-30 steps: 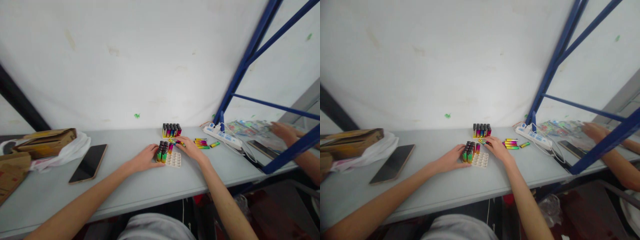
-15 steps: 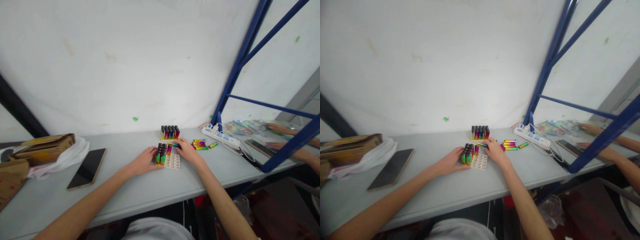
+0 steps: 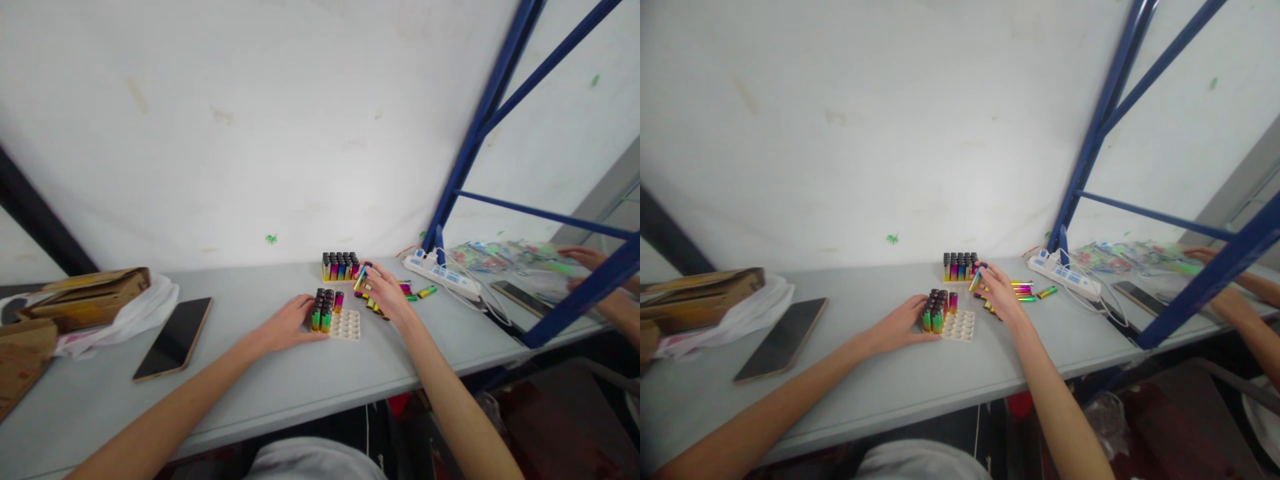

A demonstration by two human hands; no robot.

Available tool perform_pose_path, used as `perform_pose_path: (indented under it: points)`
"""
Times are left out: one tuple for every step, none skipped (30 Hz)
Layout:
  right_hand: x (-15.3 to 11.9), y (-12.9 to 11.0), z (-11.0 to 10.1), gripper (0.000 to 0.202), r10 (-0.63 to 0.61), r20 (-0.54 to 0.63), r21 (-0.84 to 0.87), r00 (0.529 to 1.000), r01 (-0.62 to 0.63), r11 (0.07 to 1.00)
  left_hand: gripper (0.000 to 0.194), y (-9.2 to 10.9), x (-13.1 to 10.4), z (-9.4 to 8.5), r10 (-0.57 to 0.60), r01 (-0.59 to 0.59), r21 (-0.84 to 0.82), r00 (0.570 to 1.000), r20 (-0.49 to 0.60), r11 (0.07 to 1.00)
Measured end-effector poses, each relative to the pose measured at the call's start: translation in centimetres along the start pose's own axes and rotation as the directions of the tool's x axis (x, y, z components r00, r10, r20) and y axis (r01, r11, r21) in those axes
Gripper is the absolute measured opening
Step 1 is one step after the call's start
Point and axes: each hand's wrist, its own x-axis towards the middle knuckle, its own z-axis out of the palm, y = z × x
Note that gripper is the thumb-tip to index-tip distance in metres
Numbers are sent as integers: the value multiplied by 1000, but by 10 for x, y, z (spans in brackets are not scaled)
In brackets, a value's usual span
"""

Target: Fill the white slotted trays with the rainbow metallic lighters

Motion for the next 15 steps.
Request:
perform_pose_path:
  points:
    - [-2,-2,2,54,18,23,17,1000,-18,1000,73,0,0,0,2,-2,1,1000,2,1000]
    - [-4,-4,5,53,33,49,29,998,-34,999,73,0,0,0,3,-3,2,1000,4,1000]
    - [-5,-5,7,51,45,81,41,996,-49,998,73,0,0,0,3,-3,3,1000,5,1000]
    - [-5,-5,9,50,52,110,54,993,-58,997,72,0,0,0,3,-3,3,1000,5,1000]
    - [-5,-5,11,48,53,133,67,990,-62,996,72,0,0,1,3,-3,5,1000,3,1000]
    - [-5,-4,12,47,49,150,79,987,-61,995,72,0,0,1,3,-3,6,1000,0,1000]
    - [-4,-3,14,46,43,162,84,986,-57,995,72,0,-1,1,4,-4,8,1000,-1,1000]
    - [-3,-1,16,46,41,165,76,985,-54,996,72,0,-1,1,5,-5,10,1000,0,1000]
    - [-2,0,19,46,43,161,52,986,-52,997,72,1,-1,1,6,-6,12,1000,4,1000]
    - [-2,1,21,46,47,144,15,988,-50,999,72,1,-1,1,7,-8,14,1000,6,1000]
    - [-1,2,24,47,51,115,-30,992,-48,998,72,1,-1,1,8,-9,16,1000,8,1000]
    - [-1,4,26,48,48,73,-78,996,-42,996,71,1,-1,0,10,-10,18,1000,8,1000]
    - [-1,5,28,50,37,24,-122,999,-34,992,71,1,-1,0,12,-13,20,1000,8,1000]
    - [0,7,30,52,17,-24,-162,1000,-21,987,71,1,-1,0,16,-16,19,1000,7,1000]
    - [0,9,30,53,-4,-57,-204,998,-7,979,70,1,-1,0,18,-18,18,1000,8,1000]
